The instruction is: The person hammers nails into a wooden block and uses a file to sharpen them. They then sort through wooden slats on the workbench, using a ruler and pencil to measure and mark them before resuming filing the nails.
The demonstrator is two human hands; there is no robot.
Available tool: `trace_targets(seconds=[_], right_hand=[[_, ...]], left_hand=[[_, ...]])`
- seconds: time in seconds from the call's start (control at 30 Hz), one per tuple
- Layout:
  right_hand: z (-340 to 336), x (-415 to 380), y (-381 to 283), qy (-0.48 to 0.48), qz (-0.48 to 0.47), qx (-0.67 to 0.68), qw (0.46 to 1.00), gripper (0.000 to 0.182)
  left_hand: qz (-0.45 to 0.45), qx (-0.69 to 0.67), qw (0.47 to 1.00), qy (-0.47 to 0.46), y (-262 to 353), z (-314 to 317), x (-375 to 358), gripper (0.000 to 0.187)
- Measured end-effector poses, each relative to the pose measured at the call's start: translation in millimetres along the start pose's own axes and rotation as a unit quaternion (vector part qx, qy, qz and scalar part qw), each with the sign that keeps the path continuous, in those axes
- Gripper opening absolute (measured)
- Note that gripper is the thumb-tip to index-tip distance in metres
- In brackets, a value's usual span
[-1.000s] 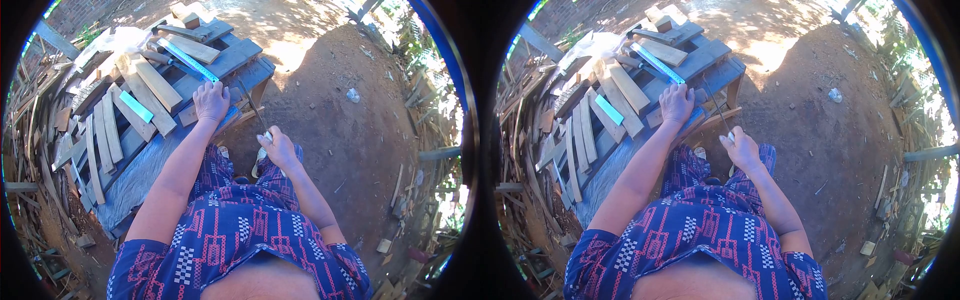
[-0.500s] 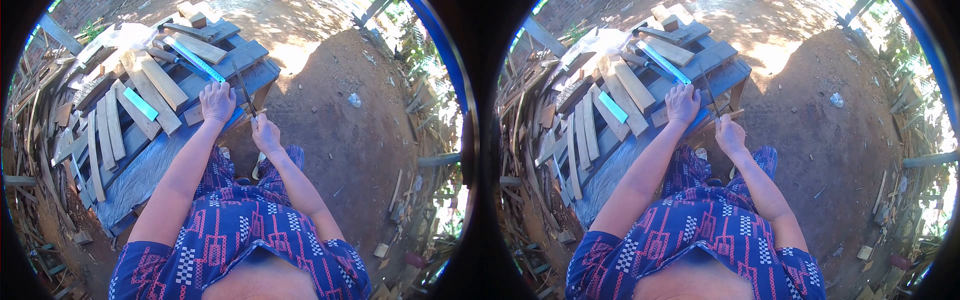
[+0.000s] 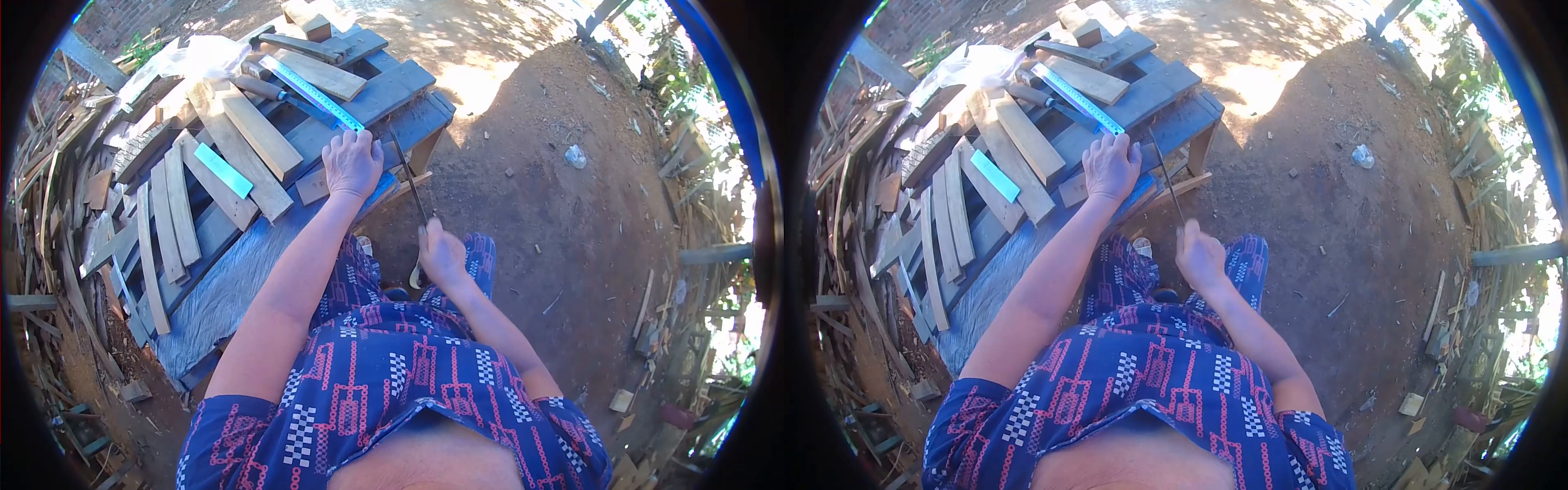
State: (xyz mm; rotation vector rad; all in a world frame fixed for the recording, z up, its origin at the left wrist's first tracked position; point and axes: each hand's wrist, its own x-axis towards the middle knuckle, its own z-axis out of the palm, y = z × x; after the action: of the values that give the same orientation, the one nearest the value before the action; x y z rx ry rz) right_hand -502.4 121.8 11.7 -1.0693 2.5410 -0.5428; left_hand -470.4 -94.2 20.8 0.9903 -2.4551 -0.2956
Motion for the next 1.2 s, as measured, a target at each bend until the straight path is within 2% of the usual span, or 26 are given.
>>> trace_targets(seconds=[0.07, 0.13, 0.23, 0.33, 0.4, 0.5, 0.63, 0.7, 0.77, 0.87, 0.93, 1.03, 1.17, 1.2], right_hand=[[2.8, 41.6, -9.2, 0.088, -0.06, 0.015, 0.994, 0.02], [7.8, 89.6, -20.2, 0.114, -0.082, 0.009, 0.99, 0.02], [6.8, 107.3, -31.2, 0.104, -0.066, 0.017, 0.992, 0.022], [10.4, 62.9, -10.5, 0.108, -0.086, 0.036, 0.99, 0.022], [11.9, 16.3, 6.9, 0.056, -0.05, 0.011, 0.997, 0.022], [9.7, -13.0, 14.1, 0.022, -0.02, 0.022, 0.999, 0.023], [6.7, 69.8, -11.6, 0.109, -0.08, 0.027, 0.99, 0.021], [4.2, 99.2, -26.5, 0.091, -0.067, 0.0, 0.994, 0.021], [6.1, 94.5, -24.6, 0.096, -0.075, 0.005, 0.993, 0.021], [8.6, 52.6, -8.8, 0.084, -0.063, 0.005, 0.994, 0.022], [10.9, 7.3, 6.2, 0.046, -0.032, 0.009, 0.998, 0.022], [8.5, -15.4, 9.8, 0.008, -0.007, 0.035, 0.999, 0.022], [5.3, 68.5, -12.0, 0.105, -0.077, 0.029, 0.991, 0.018], [7.1, 87.0, -18.0, 0.101, -0.077, 0.021, 0.992, 0.017]], left_hand=[[0.001, 0.014, 1.0, 0.001, 1.6, -1.9, 0.7, 0.02], [0.001, 0.015, 1.0, 0.0, 1.0, -0.1, 0.9, 0.02], [-0.006, 0.016, 1.0, 0.001, 0.7, -3.2, 5.0, 0.02], [-0.011, 0.009, 1.0, -0.005, 1.5, -1.4, 1.3, 0.019], [-0.013, 0.005, 1.0, -0.004, 1.8, -1.0, 1.3, 0.018], [-0.007, -0.001, 1.0, -0.015, 1.5, -2.1, 1.2, 0.018], [0.007, 0.008, 1.0, 0.008, 1.1, 2.7, 2.4, 0.019], [0.005, 0.017, 1.0, 0.015, -2.0, 0.0, 1.7, 0.018], [-0.006, 0.017, 1.0, -0.01, 0.0, -1.3, 2.2, 0.018], [0.0, 0.01, 1.0, 0.011, -0.9, 1.7, 0.7, 0.018], [-0.003, 0.003, 1.0, 0.006, 0.2, -1.5, 1.2, 0.019], [-0.005, 0.003, 1.0, -0.006, 2.1, -2.9, 1.8, 0.02], [0.001, 0.01, 1.0, 0.001, 0.0, 1.3, 1.8, 0.018], [0.006, 0.009, 1.0, 0.002, -0.5, 1.4, 1.8, 0.018]])
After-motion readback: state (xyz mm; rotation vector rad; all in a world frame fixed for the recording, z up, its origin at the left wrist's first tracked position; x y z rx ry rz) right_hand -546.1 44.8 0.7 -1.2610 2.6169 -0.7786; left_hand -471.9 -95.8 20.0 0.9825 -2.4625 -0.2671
